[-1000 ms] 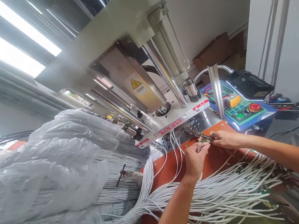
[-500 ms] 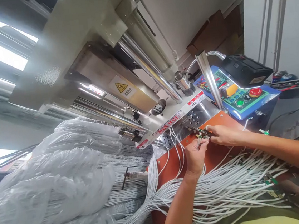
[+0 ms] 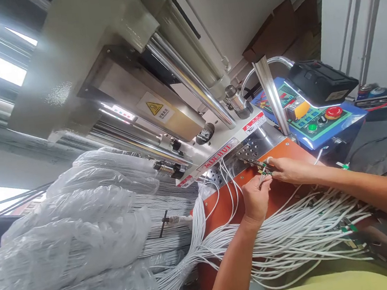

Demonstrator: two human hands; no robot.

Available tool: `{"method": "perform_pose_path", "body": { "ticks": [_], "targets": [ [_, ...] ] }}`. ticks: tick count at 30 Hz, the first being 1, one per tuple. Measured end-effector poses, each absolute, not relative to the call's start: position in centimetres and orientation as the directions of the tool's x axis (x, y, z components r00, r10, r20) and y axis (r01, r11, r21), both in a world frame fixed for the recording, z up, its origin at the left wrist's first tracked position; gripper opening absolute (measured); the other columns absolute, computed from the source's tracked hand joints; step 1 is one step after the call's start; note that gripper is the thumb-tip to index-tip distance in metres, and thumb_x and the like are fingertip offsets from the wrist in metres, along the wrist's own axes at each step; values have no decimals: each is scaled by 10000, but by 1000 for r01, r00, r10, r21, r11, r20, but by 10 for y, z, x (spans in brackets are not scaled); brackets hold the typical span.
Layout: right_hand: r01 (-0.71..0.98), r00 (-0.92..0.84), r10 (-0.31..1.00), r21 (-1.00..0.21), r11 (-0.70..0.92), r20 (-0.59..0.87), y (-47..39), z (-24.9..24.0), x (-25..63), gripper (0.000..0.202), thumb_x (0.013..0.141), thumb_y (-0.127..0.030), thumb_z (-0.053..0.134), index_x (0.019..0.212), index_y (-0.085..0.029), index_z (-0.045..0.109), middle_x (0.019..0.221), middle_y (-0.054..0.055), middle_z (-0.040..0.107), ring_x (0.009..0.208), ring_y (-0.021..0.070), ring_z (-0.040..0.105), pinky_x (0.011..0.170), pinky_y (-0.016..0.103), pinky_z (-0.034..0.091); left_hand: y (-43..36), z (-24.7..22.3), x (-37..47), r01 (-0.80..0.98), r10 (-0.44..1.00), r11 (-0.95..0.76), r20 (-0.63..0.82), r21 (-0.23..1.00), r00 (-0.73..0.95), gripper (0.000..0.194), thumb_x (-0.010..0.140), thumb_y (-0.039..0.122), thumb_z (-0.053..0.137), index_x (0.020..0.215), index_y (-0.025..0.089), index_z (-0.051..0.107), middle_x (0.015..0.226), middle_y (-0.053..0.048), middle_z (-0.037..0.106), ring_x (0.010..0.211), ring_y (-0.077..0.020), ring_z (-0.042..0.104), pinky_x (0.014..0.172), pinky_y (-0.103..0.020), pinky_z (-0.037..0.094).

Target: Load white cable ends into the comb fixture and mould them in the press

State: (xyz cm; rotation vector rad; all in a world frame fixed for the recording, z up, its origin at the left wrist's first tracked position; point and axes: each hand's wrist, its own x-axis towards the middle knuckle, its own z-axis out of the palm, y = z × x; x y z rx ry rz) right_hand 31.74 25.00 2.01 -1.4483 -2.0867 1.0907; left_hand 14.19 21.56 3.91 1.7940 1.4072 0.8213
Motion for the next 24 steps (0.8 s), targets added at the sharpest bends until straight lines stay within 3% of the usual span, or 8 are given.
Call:
{"method": "perform_pose_path", "body": {
  "ticks": [7, 13, 24],
  "targets": [
    [623, -396, 905, -770, 140, -155, 249, 24, 317, 80, 870, -289, 434, 870, -212, 412, 825, 51, 602, 680, 164, 549, 605, 254, 369, 215, 27, 138, 592, 962, -249, 126, 766, 241, 174, 893, 286, 574, 879, 182, 713, 820, -46, 701, 740, -155, 626, 769, -278, 499],
    [623, -403, 900, -771, 135, -168, 247, 29, 317, 63, 868, -266, 424, 899, -211, 418, 838, 56, 604, 704, 174, 564, 628, 260, 379, 212, 30, 138, 643, 939, -340, 210, 687, 273, 177, 908, 271, 562, 875, 179, 710, 791, -57, 687, 747, -161, 620, 763, -276, 484],
    [608, -414, 902, -774, 175, -122, 249, 19, 320, 92, 878, -300, 416, 891, -212, 392, 844, 72, 613, 706, 181, 564, 626, 265, 375, 214, 23, 141, 599, 931, -365, 269, 713, 248, 156, 898, 257, 586, 864, 171, 710, 766, -38, 698, 683, -139, 621, 704, -256, 501]
  ]
}}
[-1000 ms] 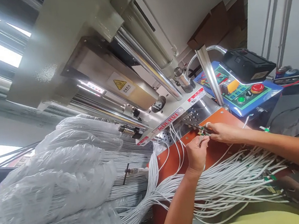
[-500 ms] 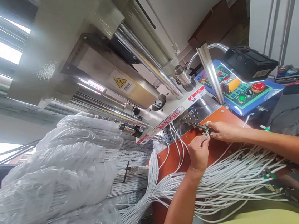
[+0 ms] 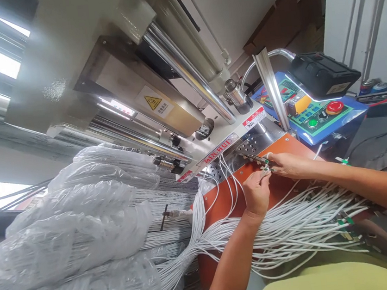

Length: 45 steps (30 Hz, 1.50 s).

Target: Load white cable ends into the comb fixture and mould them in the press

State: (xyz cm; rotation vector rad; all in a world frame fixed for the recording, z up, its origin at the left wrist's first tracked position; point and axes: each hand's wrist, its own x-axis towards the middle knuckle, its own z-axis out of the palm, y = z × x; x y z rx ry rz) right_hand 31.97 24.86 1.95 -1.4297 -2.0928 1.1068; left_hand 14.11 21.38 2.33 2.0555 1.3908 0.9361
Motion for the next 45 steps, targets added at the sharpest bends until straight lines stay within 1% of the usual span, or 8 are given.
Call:
{"method": "perform_pose_path", "body": {
  "ticks": [12, 20, 23, 29, 33, 36, 39, 45],
  "targets": [
    [676, -392, 910, -714, 183, -137, 248, 19, 317, 140, 913, -348, 408, 864, -217, 398, 840, 70, 629, 692, 167, 574, 606, 252, 365, 212, 24, 143, 601, 947, -322, 239, 732, 216, 165, 898, 268, 583, 840, 181, 711, 697, -12, 667, 653, -129, 606, 686, -239, 487],
    [784, -365, 916, -586, 205, -168, 243, 15, 311, 214, 876, -261, 413, 1063, -171, 466, 895, 138, 670, 808, 272, 646, 610, 293, 340, 215, 19, 144, 488, 987, -138, 81, 862, 135, 137, 833, 280, 642, 844, 175, 729, 652, 6, 666, 540, -103, 552, 592, -230, 475],
    [777, -375, 914, -591, 218, -155, 243, 14, 310, 233, 877, -251, 398, 1083, -168, 470, 923, 146, 670, 823, 276, 648, 617, 296, 346, 217, 23, 144, 421, 992, -63, 12, 905, 123, 140, 806, 280, 659, 820, 161, 731, 657, -2, 667, 537, -101, 537, 567, -226, 460],
    [709, -405, 905, -671, 218, -134, 247, 14, 317, 230, 891, -264, 383, 1072, -197, 508, 928, 91, 680, 783, 209, 635, 626, 264, 386, 225, 39, 139, 317, 957, -75, -22, 945, 291, 205, 807, 306, 671, 940, 155, 713, 877, -48, 699, 776, -151, 616, 778, -276, 480],
    [601, -389, 916, -781, 172, -98, 248, 11, 319, 232, 858, -267, 438, 1052, -207, 548, 933, 76, 685, 803, 204, 620, 699, 266, 409, 226, 46, 142, 444, 984, -130, 59, 887, 169, 191, 858, 350, 613, 854, 169, 674, 855, -42, 672, 787, -157, 593, 763, -277, 459],
    [624, -379, 916, -767, 150, -129, 247, 11, 316, 231, 848, -231, 422, 1052, -198, 526, 930, 87, 673, 797, 204, 615, 685, 267, 396, 228, 50, 145, 349, 987, -136, 97, 927, 125, 193, 900, 350, 556, 911, 172, 631, 904, -63, 686, 834, -167, 615, 796, -294, 470],
    [656, -379, 910, -743, 134, -170, 246, 13, 314, 204, 856, -205, 390, 1036, -195, 484, 901, 85, 657, 759, 190, 603, 644, 259, 369, 237, 55, 149, 116, 980, -31, 7, 993, 199, 227, 909, 345, 537, 1020, 154, 589, 831, -60, 698, 705, -133, 611, 726, -264, 478],
    [666, -390, 910, -726, 171, -144, 245, 14, 315, 83, 854, -230, 387, 926, -210, 423, 816, 55, 611, 670, 168, 553, 600, 256, 343, 260, 64, 152, 0, 986, 28, -27, 1000, 164, 283, 829, 407, 647, 877, 134, 594, 735, -34, 684, 466, -34, 413, 470, -168, 324]
  ]
}}
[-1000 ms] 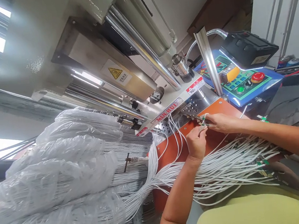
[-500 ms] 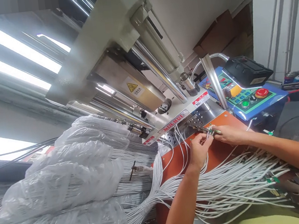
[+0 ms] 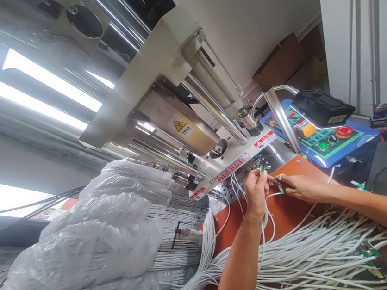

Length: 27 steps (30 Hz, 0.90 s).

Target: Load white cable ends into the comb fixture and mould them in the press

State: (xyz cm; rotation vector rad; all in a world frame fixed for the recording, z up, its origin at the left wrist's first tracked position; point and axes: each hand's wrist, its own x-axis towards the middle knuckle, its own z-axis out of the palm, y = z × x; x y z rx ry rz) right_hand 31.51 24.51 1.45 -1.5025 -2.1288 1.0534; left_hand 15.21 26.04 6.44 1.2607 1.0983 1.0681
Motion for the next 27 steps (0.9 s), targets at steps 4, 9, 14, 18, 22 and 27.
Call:
{"method": "perform_pose_path", "body": {
  "ticks": [4, 9, 14, 18, 22, 27],
  "targets": [
    [651, -395, 906, -742, 161, -150, 244, 18, 316, 65, 858, -220, 377, 912, -219, 413, 812, 44, 605, 683, 167, 566, 611, 254, 353, 267, 67, 145, 18, 992, 45, -46, 999, 122, 382, 816, 467, 650, 970, 120, 613, 669, -38, 684, 392, -15, 298, 397, -170, 201],
    [652, -388, 910, -741, 157, -148, 245, 14, 316, 92, 855, -207, 392, 937, -215, 434, 819, 47, 620, 703, 175, 583, 612, 252, 347, 264, 59, 129, 127, 994, 31, -44, 991, 96, 312, 761, 397, 698, 889, 114, 669, 736, -71, 727, 424, -34, 431, 465, -182, 366],
    [658, -381, 915, -733, 170, -130, 247, 7, 316, 109, 850, -224, 392, 942, -208, 449, 820, 55, 614, 690, 170, 556, 612, 256, 346, 251, 50, 120, 400, 986, -64, -4, 914, 167, 142, 773, 271, 677, 805, 140, 721, 748, -55, 729, 591, -114, 606, 600, -228, 482],
    [641, -388, 915, -747, 179, -114, 247, 7, 315, 74, 863, -247, 400, 903, -204, 445, 789, 47, 598, 666, 152, 525, 623, 250, 361, 246, 43, 116, 513, 961, -220, 93, 830, 262, 135, 815, 244, 642, 818, 153, 742, 799, -53, 728, 710, -146, 648, 697, -256, 507],
    [649, -380, 918, -741, 175, -116, 247, 7, 315, 87, 865, -242, 413, 924, -205, 464, 784, 41, 604, 652, 146, 517, 610, 244, 358, 249, 35, 114, 533, 941, -297, 149, 793, 303, 133, 812, 213, 640, 864, 166, 753, 849, -63, 722, 790, -165, 661, 751, -273, 521],
    [653, -393, 913, -732, 193, -110, 246, 9, 316, 98, 854, -208, 405, 936, -212, 460, 763, 35, 595, 646, 152, 527, 617, 248, 363, 246, 31, 118, 597, 930, -361, 234, 716, 282, 131, 807, 169, 630, 828, 180, 758, 779, -48, 695, 687, -139, 623, 650, -241, 488]
  ]
}}
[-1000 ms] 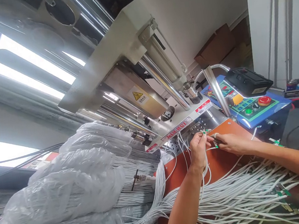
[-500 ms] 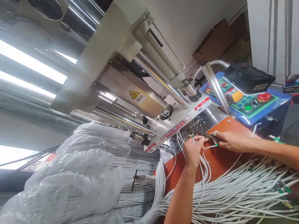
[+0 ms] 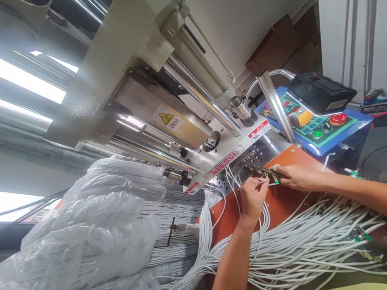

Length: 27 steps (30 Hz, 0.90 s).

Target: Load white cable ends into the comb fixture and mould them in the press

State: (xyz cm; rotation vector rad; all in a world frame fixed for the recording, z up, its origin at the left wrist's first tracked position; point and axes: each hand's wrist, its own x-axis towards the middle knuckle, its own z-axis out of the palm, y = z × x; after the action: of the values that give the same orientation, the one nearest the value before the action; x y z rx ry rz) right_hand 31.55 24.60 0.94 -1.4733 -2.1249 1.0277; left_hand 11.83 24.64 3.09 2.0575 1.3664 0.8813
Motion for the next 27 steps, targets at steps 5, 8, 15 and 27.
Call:
{"method": "perform_pose_path", "body": {
  "ticks": [5, 8, 15, 27],
  "targets": [
    [716, -369, 917, -675, 179, -148, 244, 19, 314, 88, 872, -233, 395, 929, -210, 459, 819, 70, 623, 724, 189, 595, 614, 260, 344, 240, 27, 119, 613, 926, -377, 268, 695, 265, 140, 835, 183, 612, 823, 193, 752, 747, -39, 686, 665, -136, 605, 647, -236, 471],
    [750, -357, 919, -639, 173, -170, 243, 22, 312, 99, 875, -230, 387, 937, -211, 462, 804, 68, 628, 715, 196, 600, 589, 263, 317, 240, 27, 116, 627, 919, -394, 271, 672, 287, 151, 850, 192, 604, 820, 203, 751, 726, -37, 686, 671, -143, 604, 675, -248, 467],
    [748, -367, 921, -629, 212, -126, 244, 12, 311, 141, 864, -228, 382, 971, -208, 471, 819, 68, 640, 707, 194, 604, 576, 264, 304, 246, 24, 117, 620, 902, -431, 283, 656, 327, 148, 853, 215, 604, 823, 212, 749, 745, -50, 694, 701, -157, 618, 710, -274, 493],
    [644, -377, 921, -743, 185, -97, 248, -2, 316, 299, 865, -236, 420, 1152, -227, 503, 915, 65, 674, 766, 194, 615, 652, 259, 374, 258, 45, 116, 256, 981, -57, 7, 965, 193, 218, 873, 351, 577, 913, 156, 664, 872, -58, 732, 835, -162, 682, 853, -304, 514]
  ]
}}
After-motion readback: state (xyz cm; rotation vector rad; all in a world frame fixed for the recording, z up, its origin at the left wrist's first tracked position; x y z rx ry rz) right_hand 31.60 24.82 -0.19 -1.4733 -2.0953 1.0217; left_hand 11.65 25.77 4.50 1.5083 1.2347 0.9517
